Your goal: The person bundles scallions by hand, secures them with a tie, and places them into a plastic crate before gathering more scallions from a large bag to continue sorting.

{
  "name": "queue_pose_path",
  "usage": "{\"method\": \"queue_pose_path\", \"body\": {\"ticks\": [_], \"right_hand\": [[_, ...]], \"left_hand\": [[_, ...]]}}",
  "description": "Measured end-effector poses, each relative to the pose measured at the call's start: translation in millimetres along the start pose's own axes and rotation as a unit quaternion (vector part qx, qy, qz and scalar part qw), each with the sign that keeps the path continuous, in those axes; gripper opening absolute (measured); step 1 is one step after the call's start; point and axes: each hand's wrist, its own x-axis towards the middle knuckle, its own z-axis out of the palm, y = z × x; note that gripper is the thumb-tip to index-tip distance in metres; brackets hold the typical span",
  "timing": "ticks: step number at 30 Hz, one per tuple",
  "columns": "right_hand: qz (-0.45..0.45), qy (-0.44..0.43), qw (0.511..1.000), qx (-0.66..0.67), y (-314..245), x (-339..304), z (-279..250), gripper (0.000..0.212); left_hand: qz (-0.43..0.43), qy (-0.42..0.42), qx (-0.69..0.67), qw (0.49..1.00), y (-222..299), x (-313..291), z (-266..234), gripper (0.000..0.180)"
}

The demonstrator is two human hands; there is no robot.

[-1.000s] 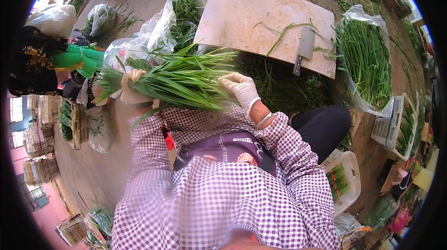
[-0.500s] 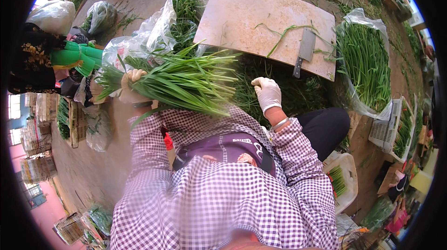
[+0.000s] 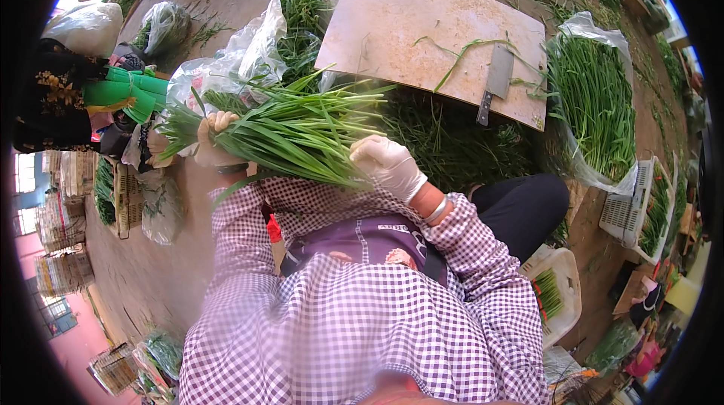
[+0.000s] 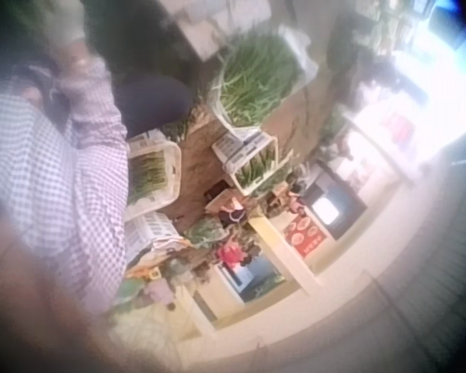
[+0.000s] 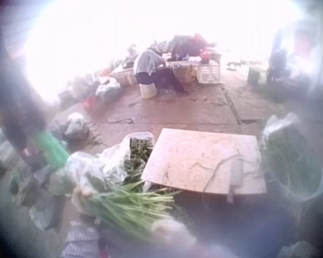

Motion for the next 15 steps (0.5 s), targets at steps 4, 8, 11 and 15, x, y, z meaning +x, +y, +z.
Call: {"method": "queue_pose_path", "body": {"ticks": [4,8,11,15], "right_hand": [[0.097,-0.118,0.988,-0.023,13.8,-16.7,-38.2,0.009],[0.260,-0.187,0.920,-0.225,60.3,-45.2,-71.9,0.013],[0.170,-0.099,0.907,-0.372,38.8,-40.6,-74.2,0.013],[0.057,0.010,0.975,-0.213,-7.3,-18.3,-51.5,0.014]], "left_hand": [[-0.005,-0.003,-0.007,1.000,1.9,-0.7,-10.8,0.022],[0.001,-0.007,-0.026,1.000,-1.0,-0.8,-8.0,0.023],[0.005,0.013,-0.026,1.000,-0.7,-3.2,-10.1,0.023],[0.002,0.026,-0.033,0.999,0.6,0.0,-8.6,0.024]]}}
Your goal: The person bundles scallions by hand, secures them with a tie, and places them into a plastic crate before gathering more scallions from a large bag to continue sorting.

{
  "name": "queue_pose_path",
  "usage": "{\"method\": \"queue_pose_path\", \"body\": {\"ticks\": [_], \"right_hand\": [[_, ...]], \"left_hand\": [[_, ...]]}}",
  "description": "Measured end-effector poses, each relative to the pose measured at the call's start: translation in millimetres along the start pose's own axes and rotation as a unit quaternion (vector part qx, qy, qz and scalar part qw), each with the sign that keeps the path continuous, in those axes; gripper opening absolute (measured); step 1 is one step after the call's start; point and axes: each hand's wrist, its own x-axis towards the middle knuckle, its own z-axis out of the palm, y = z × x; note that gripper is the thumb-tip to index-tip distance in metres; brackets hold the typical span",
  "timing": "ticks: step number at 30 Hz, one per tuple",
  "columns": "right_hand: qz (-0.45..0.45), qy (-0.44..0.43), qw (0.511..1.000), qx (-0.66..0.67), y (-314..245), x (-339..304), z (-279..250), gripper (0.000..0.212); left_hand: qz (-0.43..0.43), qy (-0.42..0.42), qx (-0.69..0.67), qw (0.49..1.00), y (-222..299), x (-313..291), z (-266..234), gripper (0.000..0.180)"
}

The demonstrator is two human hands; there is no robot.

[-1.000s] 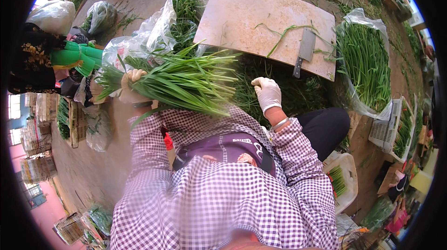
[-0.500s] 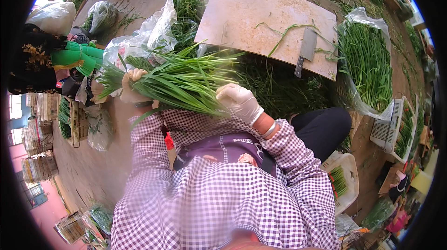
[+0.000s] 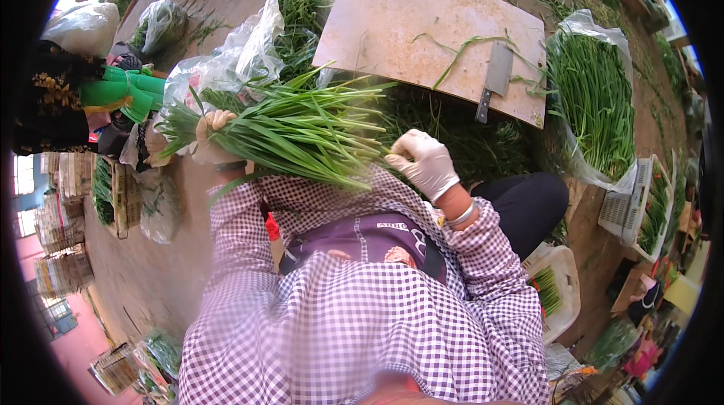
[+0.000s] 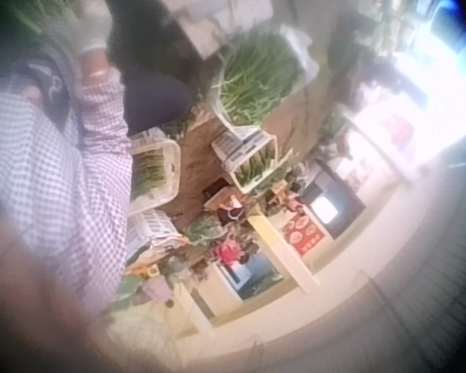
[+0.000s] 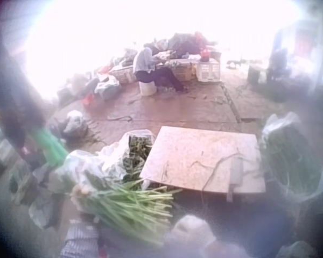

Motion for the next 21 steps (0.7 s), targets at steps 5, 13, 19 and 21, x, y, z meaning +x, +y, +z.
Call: {"method": "queue_pose_path", "body": {"ticks": [5,13,19,21], "right_hand": [[-0.164,0.046,0.982,-0.079,-14.9,14.1,32.8,0.028],[-0.190,0.054,0.972,-0.126,-3.4,15.2,61.2,0.013],[-0.057,0.062,0.993,-0.084,30.5,-8.6,23.7,0.006],[0.102,-0.046,0.984,-0.141,68.9,-19.6,18.5,0.012]], "left_hand": [[0.003,0.009,0.007,1.000,0.2,-0.7,-1.0,0.024],[0.007,-0.010,0.008,1.000,-3.5,-1.0,4.3,0.022],[0.009,0.001,-0.008,1.000,-1.3,-3.3,0.4,0.022],[0.011,0.004,-0.005,1.000,-3.0,-2.6,0.2,0.022]]}}
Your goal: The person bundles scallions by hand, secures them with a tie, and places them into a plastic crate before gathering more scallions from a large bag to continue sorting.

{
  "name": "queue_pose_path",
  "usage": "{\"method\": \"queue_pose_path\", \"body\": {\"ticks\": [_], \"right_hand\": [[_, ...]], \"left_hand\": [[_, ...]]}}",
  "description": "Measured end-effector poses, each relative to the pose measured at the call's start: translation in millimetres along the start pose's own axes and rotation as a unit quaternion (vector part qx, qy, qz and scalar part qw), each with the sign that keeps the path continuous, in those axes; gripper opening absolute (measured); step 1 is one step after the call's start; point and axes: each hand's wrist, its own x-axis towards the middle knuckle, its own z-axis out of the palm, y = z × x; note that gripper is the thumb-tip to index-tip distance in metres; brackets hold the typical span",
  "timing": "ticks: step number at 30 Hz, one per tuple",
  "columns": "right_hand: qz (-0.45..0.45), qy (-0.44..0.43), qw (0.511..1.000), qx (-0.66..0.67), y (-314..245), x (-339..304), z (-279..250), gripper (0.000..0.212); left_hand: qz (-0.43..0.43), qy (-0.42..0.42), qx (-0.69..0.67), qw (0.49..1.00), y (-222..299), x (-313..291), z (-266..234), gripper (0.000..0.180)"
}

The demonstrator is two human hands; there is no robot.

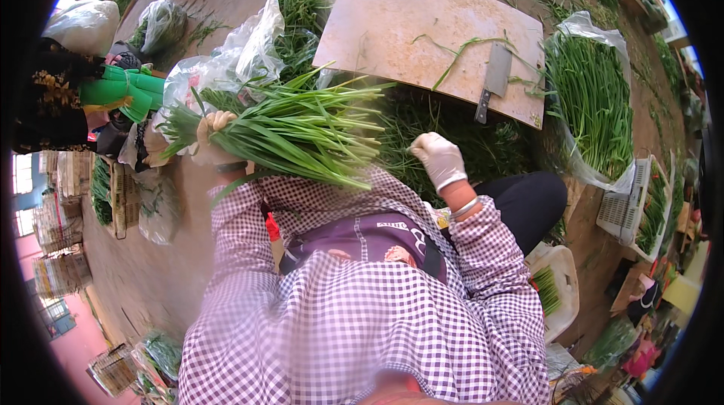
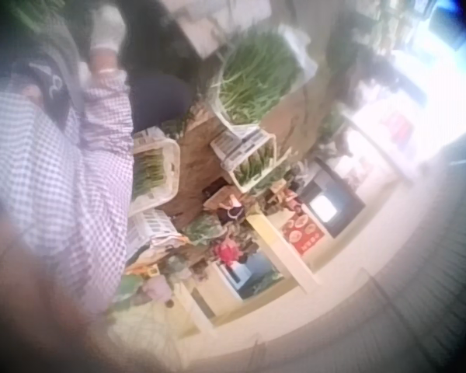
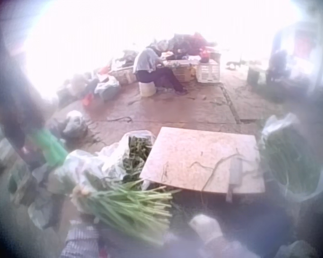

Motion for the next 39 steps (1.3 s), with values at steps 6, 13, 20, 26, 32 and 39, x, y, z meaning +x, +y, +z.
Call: {"method": "queue_pose_path", "body": {"ticks": [6,13,20,26,32,39], "right_hand": [[0.082,-0.072,0.992,-0.058,-4.8,4.0,-31.5,0.023],[0.048,0.027,0.921,0.385,-64.5,42.1,-18.7,0.036],[0.040,0.013,0.947,0.318,-92.5,58.9,12.1,0.025],[-0.027,0.029,0.975,0.218,-81.6,50.4,10.4,0.013],[-0.012,0.055,0.995,0.080,-30.1,34.6,15.4,0.011],[0.117,0.018,0.990,-0.072,-2.1,33.1,-1.0,0.033]], "left_hand": [[0.013,0.021,0.006,1.000,-6.6,-0.1,9.4,0.022],[0.016,0.032,0.018,0.999,-11.7,0.8,20.7,0.023],[-0.021,-0.050,0.002,0.999,-3.6,5.4,1.5,0.023],[-0.034,-0.068,-0.002,0.997,0.9,2.4,-4.0,0.019],[-0.020,-0.069,0.024,0.997,-5.0,2.7,4.1,0.019],[-0.030,-0.071,0.000,0.997,-2.0,4.5,-3.2,0.020]]}}
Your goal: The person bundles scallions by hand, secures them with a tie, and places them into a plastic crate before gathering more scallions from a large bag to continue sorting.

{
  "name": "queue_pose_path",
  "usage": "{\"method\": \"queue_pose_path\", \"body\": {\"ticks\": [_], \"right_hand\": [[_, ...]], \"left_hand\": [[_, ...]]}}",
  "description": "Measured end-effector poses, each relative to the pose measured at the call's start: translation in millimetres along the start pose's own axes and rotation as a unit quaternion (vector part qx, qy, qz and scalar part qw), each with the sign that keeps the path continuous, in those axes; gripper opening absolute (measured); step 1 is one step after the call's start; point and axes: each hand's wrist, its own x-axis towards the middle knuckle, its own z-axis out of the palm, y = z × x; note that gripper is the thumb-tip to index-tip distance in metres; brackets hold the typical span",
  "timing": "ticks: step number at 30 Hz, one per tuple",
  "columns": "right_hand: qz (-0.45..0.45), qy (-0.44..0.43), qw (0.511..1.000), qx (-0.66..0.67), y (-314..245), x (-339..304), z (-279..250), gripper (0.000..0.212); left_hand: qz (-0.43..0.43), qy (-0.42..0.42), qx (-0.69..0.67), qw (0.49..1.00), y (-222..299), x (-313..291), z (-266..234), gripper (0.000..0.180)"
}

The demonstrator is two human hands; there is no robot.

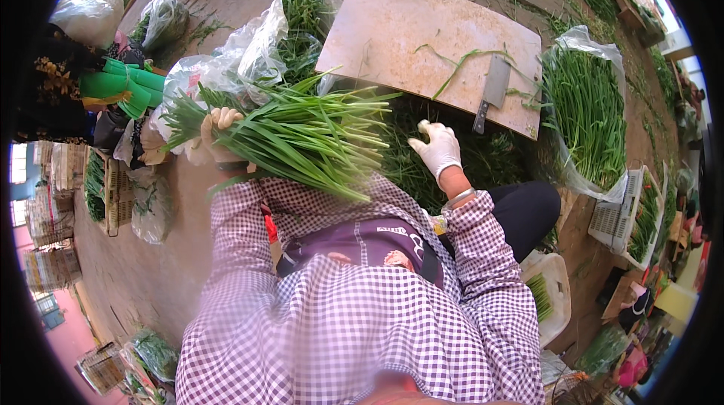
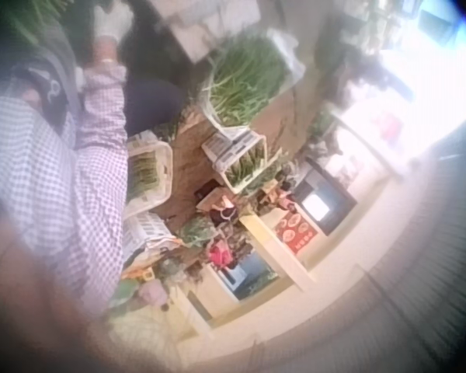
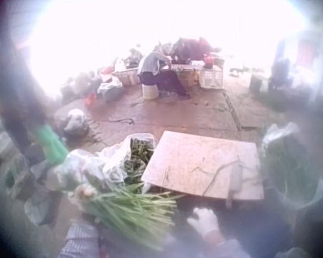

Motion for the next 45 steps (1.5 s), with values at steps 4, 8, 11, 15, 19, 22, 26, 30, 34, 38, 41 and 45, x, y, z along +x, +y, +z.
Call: {"method": "queue_pose_path", "body": {"ticks": [4,8,11,15,19,22,26,30,34,38,41,45], "right_hand": [[-0.005,0.071,0.912,0.405,-39.2,13.9,4.1,0.032],[0.070,-0.055,0.810,0.579,-72.6,22.3,-3.1,0.022],[0.076,-0.081,0.789,0.604,-83.9,20.8,-7.9,0.017],[0.037,-0.056,0.821,0.567,-68.8,17.9,-1.7,0.013],[0.050,-0.053,0.836,0.544,-27.1,9.3,-23.9,0.010],[0.096,-0.107,0.883,0.447,61.7,7.8,-11.9,0.017],[0.142,-0.029,0.926,-0.349,91.2,-6.5,-30.7,0.021],[0.068,0.009,0.998,-0.008,34.8,-1.9,-37.9,0.021],[-0.016,0.005,0.925,0.379,-30.4,2.2,-24.4,0.027],[-0.100,0.011,0.955,0.280,-80.1,12.3,-7.5,0.034],[-0.046,-0.060,0.935,0.347,-97.4,22.5,2.8,0.034],[-0.035,-0.101,0.934,0.340,-100.4,25.5,-1.8,0.029]], "left_hand": [[-0.004,0.000,0.002,1.000,0.2,2.3,1.1,0.020],[-0.011,-0.003,0.018,1.000,2.6,2.7,2.6,0.019],[-0.006,-0.006,0.019,1.000,0.8,2.1,5.9,0.017],[0.016,0.023,0.026,0.999,-3.3,0.4,9.3,0.016],[0.046,0.057,0.096,0.993,2.0,-7.5,2.3,0.018],[0.028,0.021,0.037,0.999,2.1,-5.6,-6.5,0.018],[0.036,0.036,0.016,0.999,0.9,-7.8,-3.3,0.019],[0.043,0.076,0.006,0.996,-10.4,-1.8,20.3,0.024],[0.027,0.048,-0.016,0.998,-9.3,-1.2,16.1,0.023],[-0.007,-0.020,-0.009,1.000,-0.4,-1.7,3.2,0.020],[-0.020,-0.033,0.001,0.999,-0.8,-0.2,9.2,0.021],[-0.001,0.005,0.043,0.999,-3.5,-4.0,24.1,0.021]]}}
